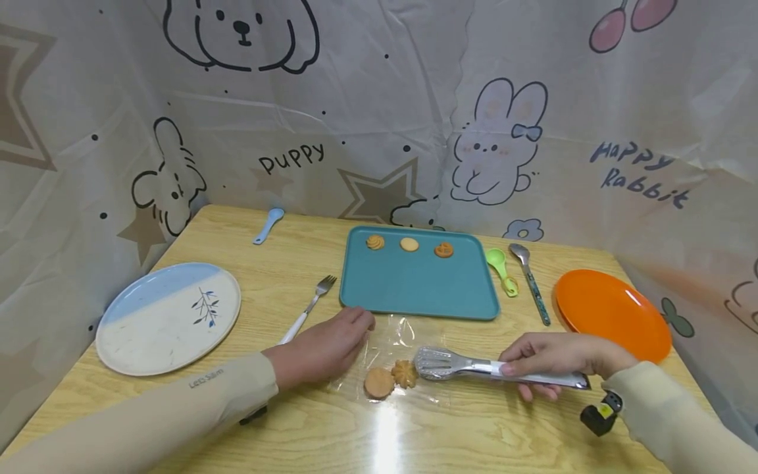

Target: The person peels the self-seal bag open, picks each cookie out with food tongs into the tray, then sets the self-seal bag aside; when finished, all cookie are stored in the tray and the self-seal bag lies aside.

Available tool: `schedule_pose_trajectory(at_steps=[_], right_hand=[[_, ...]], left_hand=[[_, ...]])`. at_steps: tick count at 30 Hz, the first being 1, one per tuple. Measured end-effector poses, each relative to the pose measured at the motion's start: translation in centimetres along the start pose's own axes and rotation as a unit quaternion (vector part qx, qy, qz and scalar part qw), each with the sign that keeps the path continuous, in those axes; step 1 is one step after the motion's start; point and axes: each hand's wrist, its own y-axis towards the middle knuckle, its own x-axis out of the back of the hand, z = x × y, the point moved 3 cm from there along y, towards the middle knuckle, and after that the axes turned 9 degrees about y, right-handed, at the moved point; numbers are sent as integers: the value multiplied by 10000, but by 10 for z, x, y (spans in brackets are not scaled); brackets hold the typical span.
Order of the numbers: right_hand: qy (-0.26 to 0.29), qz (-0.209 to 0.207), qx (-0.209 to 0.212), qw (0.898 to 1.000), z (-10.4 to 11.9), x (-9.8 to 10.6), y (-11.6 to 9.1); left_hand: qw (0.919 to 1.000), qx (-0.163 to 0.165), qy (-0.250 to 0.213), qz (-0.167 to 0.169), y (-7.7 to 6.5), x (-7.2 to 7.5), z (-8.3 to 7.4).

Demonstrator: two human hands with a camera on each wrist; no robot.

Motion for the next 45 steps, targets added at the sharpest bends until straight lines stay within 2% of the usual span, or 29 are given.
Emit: schedule_pose_trajectory(at_steps=[5,10,15,19,21,23,27,30,37,45], right_hand=[[-54,-188,-141,9997,0,4,-6],[-40,-302,-288,9991,-2,8,-10],[22,-335,-337,9989,-3,9,-10],[-28,-331,-248,9991,-2,8,-12],[-34,-319,-207,9993,-1,8,-14],[-4,-299,-184,9994,0,8,-16],[55,-222,-204,9995,1,8,-18],[54,-152,-227,9996,2,7,-16],[20,13,-58,10000,3,4,-10],[-355,-35,405,9985,0,3,3]], left_hand=[[9994,-279,-25,199,-3,7,0],[9971,-525,549,-26,-3,6,-5],[9920,-212,1156,-466,-2,4,-12],[9820,-16,1632,-953,-1,4,-17],[9790,64,1713,-1102,-1,3,-18],[9829,171,1486,-1074,0,3,-19],[9946,432,534,-781,0,-1,-19],[9966,504,82,-650,0,-4,-19],[9962,466,-221,-695,2,-5,-19],[9959,396,-345,-734,2,-4,-20]])
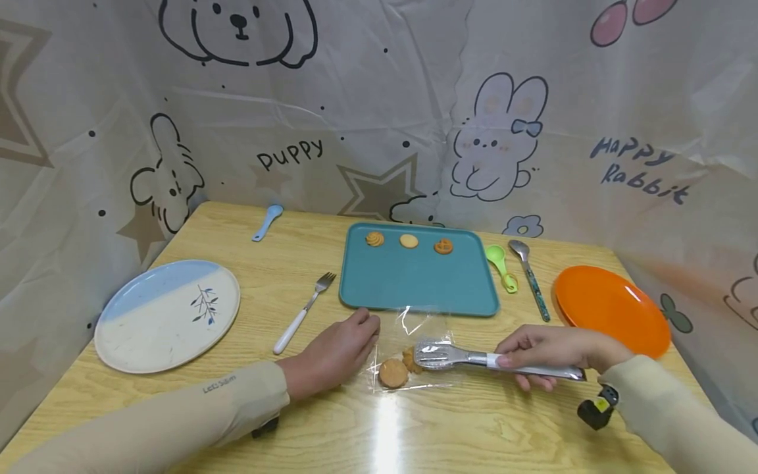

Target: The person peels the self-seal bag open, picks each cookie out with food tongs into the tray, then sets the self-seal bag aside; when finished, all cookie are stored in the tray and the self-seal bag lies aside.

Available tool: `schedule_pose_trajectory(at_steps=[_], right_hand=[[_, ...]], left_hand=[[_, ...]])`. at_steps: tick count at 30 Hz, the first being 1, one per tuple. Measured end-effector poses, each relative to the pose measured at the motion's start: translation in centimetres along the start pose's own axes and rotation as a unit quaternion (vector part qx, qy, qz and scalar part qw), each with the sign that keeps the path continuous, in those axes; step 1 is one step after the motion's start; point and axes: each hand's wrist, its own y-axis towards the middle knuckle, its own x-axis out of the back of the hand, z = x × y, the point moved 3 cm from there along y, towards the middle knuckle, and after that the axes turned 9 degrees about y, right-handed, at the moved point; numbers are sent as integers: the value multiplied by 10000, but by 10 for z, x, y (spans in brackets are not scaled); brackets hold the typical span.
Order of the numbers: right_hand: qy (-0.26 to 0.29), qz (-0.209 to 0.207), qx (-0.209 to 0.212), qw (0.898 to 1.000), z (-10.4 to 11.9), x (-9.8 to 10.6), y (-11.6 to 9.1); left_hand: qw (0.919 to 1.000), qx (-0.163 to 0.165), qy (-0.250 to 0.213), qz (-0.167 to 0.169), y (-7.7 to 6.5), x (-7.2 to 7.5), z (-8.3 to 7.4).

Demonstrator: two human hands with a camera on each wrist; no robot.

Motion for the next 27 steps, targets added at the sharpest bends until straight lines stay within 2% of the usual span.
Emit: schedule_pose_trajectory(at_steps=[5,9,17,21,25,27], right_hand=[[-20,-127,118,9998,-3,2,-1],[81,-260,73,9996,-6,3,-11],[194,-415,107,9989,-14,10,-54],[247,-520,181,9982,-14,16,-79],[391,-510,558,9964,-5,28,-96],[235,-739,599,9952,3,34,-97]], left_hand=[[10000,-39,-77,47,1,1,1],[9996,-57,-263,97,1,2,4],[9974,59,-634,335,3,1,10],[9969,88,-712,334,4,0,12],[9968,63,-742,279,5,1,13],[9967,58,-760,285,5,1,14]])
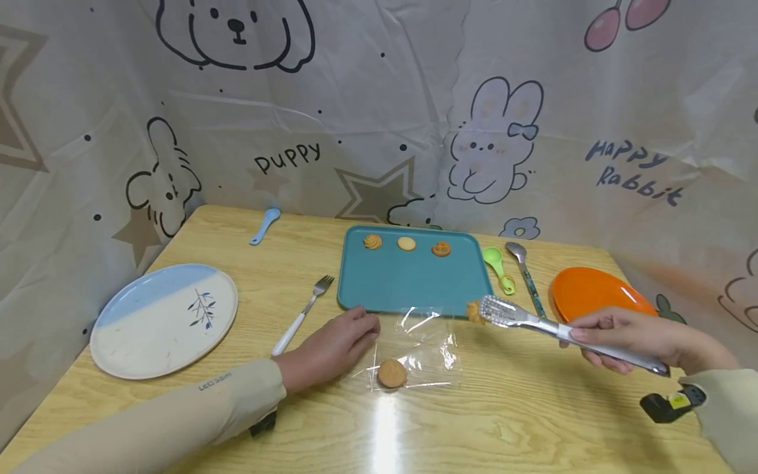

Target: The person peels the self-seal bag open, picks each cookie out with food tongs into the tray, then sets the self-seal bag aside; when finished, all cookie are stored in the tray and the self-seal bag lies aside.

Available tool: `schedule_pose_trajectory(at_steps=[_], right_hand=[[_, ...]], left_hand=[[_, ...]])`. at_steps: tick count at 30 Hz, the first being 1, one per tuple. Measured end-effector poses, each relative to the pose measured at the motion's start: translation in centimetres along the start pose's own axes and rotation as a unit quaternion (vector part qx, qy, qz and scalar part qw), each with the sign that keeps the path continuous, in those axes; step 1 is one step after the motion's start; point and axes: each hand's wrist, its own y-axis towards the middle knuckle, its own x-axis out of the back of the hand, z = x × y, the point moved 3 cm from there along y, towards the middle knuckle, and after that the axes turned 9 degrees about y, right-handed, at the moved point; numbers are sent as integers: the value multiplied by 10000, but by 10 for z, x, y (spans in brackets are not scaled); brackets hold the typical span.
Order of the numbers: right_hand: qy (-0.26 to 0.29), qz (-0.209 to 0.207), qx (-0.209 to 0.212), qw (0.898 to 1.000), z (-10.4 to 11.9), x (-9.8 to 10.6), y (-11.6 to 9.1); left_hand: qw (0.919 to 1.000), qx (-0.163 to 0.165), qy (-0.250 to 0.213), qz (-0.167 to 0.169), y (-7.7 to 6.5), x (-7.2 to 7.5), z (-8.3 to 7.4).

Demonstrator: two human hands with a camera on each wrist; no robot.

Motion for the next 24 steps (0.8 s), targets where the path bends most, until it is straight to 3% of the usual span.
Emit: schedule_pose_trajectory(at_steps=[3,8,16,20,24], right_hand=[[-590,-639,-43,9962,12,7,16],[-1171,-1633,-357,9789,28,5,74],[-886,-1816,-715,9767,49,-8,167],[-629,-1837,-892,9769,50,-12,191],[-507,-1723,-933,9793,45,-12,202]], left_hand=[[10000,-11,-35,10,1,0,0],[10000,-53,-65,6,1,-1,0],[10000,17,-90,6,1,-1,1],[9999,32,-96,28,1,-2,1],[10000,25,-79,11,1,-2,0]])
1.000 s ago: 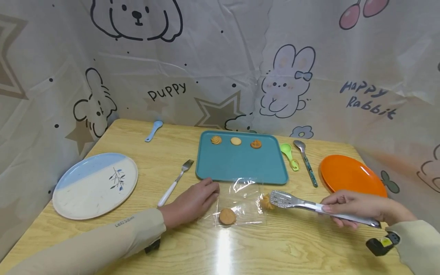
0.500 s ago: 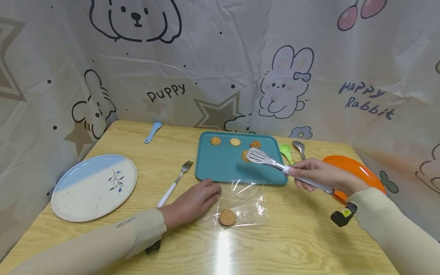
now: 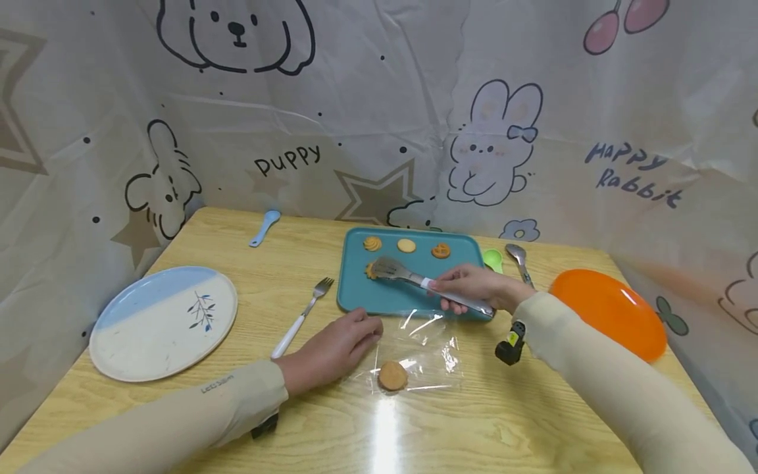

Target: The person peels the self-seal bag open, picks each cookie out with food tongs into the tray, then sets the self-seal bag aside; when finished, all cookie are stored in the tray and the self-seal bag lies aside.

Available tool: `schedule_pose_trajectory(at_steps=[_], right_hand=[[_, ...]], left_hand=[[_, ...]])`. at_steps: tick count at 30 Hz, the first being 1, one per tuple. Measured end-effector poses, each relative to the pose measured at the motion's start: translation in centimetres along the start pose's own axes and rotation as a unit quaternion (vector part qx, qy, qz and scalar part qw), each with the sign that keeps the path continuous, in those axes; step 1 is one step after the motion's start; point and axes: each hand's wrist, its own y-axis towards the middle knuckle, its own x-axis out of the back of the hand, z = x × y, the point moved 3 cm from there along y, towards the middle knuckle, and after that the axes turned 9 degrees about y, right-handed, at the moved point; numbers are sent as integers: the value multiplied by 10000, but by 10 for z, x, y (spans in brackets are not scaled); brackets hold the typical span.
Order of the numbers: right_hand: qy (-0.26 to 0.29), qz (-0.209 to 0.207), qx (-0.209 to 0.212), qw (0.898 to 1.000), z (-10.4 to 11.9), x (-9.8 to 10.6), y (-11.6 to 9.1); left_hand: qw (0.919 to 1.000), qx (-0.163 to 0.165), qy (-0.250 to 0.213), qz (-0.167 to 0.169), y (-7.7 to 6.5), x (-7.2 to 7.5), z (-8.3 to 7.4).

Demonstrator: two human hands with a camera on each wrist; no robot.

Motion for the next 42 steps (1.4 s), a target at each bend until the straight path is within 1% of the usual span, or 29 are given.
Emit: schedule_pose_trajectory(at_steps=[2,5,8,10,14,17,19,20,23,25,27,30,32,35,38,42], right_hand=[[-51,58,7,10000,-2,-1,1],[-305,126,48,9994,-3,1,-2],[-528,154,45,9985,-3,4,-9],[-575,163,14,9982,-3,7,-15],[-527,-5,-71,9986,-5,17,-36],[-562,-148,5,9983,-7,29,-57],[-627,-167,92,9979,-10,37,-74],[-653,-116,149,9977,-12,41,-83],[-738,221,348,9964,-20,52,-111],[-700,585,541,9944,-27,57,-129],[-572,900,663,9921,-35,60,-144],[-298,1275,751,9885,-49,62,-158],[-132,1428,722,9870,-59,61,-163],[-35,1691,777,9825,-70,56,-162],[-26,1807,735,9808,-78,47,-156],[-232,1798,662,9812,-80,36,-142]], left_hand=[[10000,-17,31,-33,1,0,0],[10000,-19,42,-49,1,0,0],[10000,-27,36,-37,2,0,0],[10000,-40,34,-34,2,0,0],[10000,-65,37,-26,3,0,0],[10000,-52,34,-6,3,1,0],[10000,-49,43,-3,3,1,0],[10000,-49,44,-4,3,1,0],[10000,-64,46,-15,3,1,-1],[10000,-79,46,-27,2,1,-1],[9999,-89,78,-55,2,2,-1],[9999,-69,118,-76,2,2,-2],[9999,-43,143,-82,2,2,-2],[9999,-10,149,-61,2,3,-2],[9999,1,162,-33,2,3,-2],[9998,-47,199,-24,3,4,-3]])
